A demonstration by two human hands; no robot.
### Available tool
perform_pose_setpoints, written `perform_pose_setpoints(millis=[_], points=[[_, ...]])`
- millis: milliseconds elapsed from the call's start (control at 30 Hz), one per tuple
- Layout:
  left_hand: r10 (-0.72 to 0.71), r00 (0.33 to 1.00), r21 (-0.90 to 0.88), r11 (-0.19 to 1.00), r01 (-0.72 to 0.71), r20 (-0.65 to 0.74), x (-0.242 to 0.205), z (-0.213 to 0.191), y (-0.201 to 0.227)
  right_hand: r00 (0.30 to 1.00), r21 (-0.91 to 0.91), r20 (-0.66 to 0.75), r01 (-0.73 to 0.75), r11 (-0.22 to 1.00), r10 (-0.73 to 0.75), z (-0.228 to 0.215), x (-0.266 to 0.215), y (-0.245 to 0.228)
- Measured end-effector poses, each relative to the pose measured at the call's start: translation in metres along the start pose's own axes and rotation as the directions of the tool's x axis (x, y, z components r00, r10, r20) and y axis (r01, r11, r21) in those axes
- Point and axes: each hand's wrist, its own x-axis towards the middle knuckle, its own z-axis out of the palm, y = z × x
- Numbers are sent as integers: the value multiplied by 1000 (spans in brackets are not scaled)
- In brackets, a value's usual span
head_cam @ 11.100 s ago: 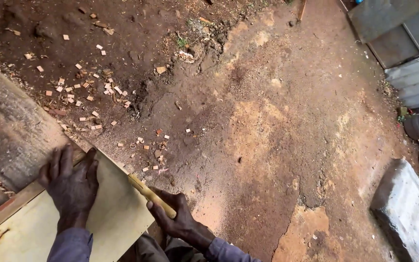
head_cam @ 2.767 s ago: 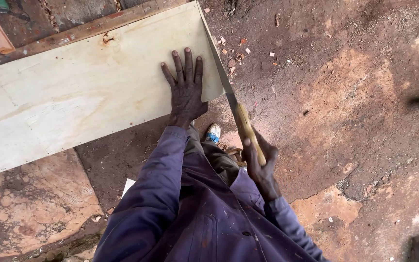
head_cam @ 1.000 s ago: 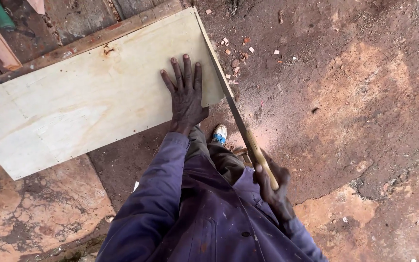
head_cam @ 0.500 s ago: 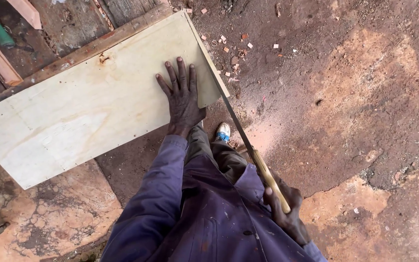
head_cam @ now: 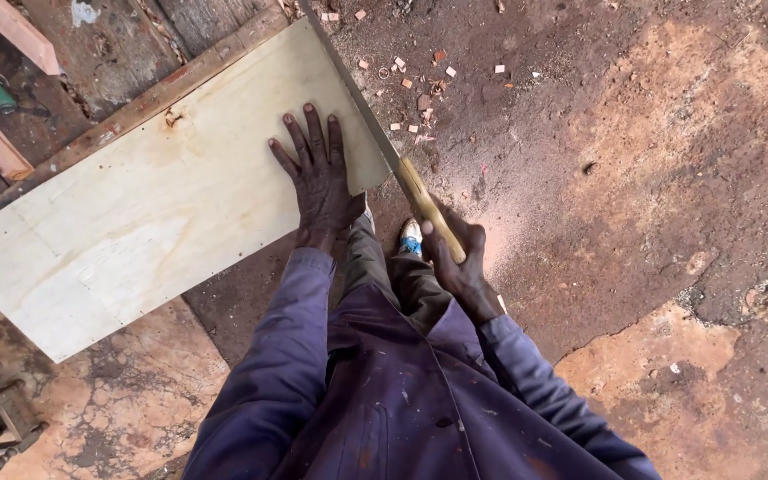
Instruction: The person uses a hand saw to cut through several pieces of thin plywood on the ground of a workshop.
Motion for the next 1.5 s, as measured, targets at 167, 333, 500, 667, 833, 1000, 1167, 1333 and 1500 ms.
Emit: perform_pose_setpoints(millis=[167, 333, 500, 667, 833, 1000, 1167, 1333, 1500], points=[[24, 997, 7, 1000, -24, -72, 0, 12, -6, 976, -142, -16, -218, 966, 218, -64, -97, -44], [43, 999, 206, 978, -39, -18, 1, 11, -10, 961, -439, 27, -237, 867, 276, -83, -123, -73], [53, 998, 155, 986, -56, 25, -7, 8, -5, 943, -381, -88, -331, 864, 322, -83, -109, -93], [41, 999, 200, 979, -41, 4, 2, 16, -14, 975, -247, -164, -187, 951, 149, -81, -95, -105], [22, 1000, 133, 991, -24, 15, 2, -2, -5, 983, -264, -117, -165, 950, 139, -67, -81, -73], [-2, 999, 35, 999, 1, 40, 2, -9, 2, 985, -116, -112, -141, 983, 128, -50, -78, -57], [33, 999, 175, 984, -34, 4, -3, -20, 2, 967, -73, -166, -209, 975, 194, -43, -64, -66], [122, 987, 74, 989, -130, 101, -13, -77, -9, 973, -13, -187, -142, 990, 137, -42, -37, -83], [27, 975, -62, 998, -14, 220, 43, -114, -68, 977, 53, -191, -84, 995, 93, -28, -10, -110]])
